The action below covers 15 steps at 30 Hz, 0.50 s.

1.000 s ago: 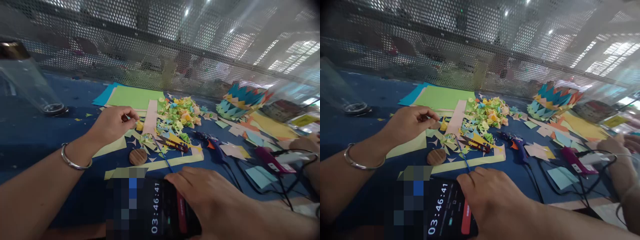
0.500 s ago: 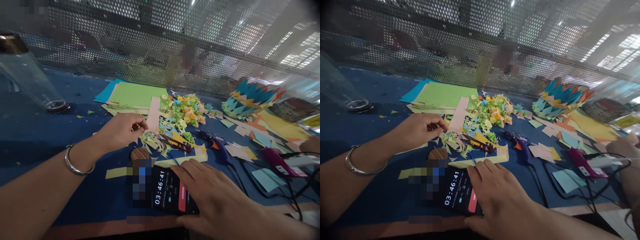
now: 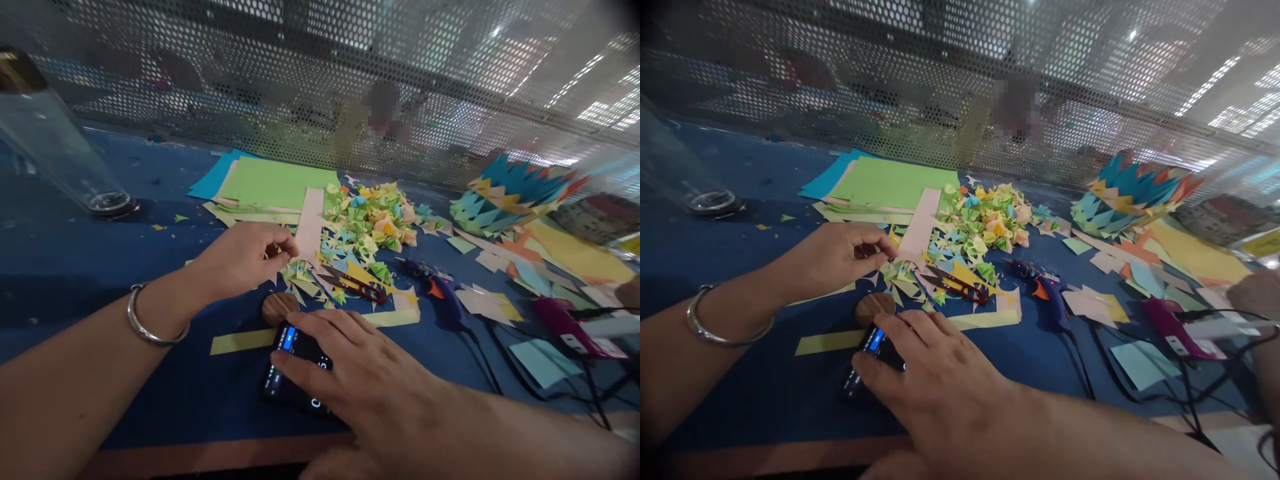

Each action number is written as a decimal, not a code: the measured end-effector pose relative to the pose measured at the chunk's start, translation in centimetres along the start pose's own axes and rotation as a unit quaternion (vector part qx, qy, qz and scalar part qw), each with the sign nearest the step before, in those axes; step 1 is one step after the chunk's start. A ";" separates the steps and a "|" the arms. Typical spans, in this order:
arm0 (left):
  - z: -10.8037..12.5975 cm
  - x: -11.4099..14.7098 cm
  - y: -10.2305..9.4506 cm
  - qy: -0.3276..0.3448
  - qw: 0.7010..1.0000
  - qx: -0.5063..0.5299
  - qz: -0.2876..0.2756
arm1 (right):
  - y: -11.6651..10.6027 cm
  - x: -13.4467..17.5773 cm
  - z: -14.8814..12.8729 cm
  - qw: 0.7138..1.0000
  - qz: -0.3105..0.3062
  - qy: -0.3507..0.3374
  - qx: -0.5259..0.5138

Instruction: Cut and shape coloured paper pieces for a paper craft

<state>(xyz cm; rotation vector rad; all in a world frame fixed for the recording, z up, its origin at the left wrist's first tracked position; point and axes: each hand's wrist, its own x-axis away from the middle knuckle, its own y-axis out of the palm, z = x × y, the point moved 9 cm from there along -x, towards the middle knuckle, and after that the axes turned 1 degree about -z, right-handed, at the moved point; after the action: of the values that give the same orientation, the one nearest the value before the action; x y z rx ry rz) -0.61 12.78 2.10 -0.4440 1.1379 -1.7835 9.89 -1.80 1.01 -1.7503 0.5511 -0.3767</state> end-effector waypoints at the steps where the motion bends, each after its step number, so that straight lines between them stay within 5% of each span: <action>1: -0.1 0.0 0.0 -0.001 1.000 0.002 0.000 | 0.0 0.1 0.1 1.000 -0.001 -0.001 0.000; 11: 0.1 0.0 -0.1 0.008 1.000 0.009 0.022 | -4.1 4.3 2.3 0.992 0.111 0.055 -0.026; 15: 0.3 0.0 0.3 0.013 1.000 0.005 0.018 | -4.1 5.5 3.0 0.988 0.130 0.077 -0.006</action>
<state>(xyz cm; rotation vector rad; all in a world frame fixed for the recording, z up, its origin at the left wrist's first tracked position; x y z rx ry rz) -0.23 12.58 2.05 -0.3937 1.1486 -1.7679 16.76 -1.66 4.05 -1.6428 0.8838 -0.3267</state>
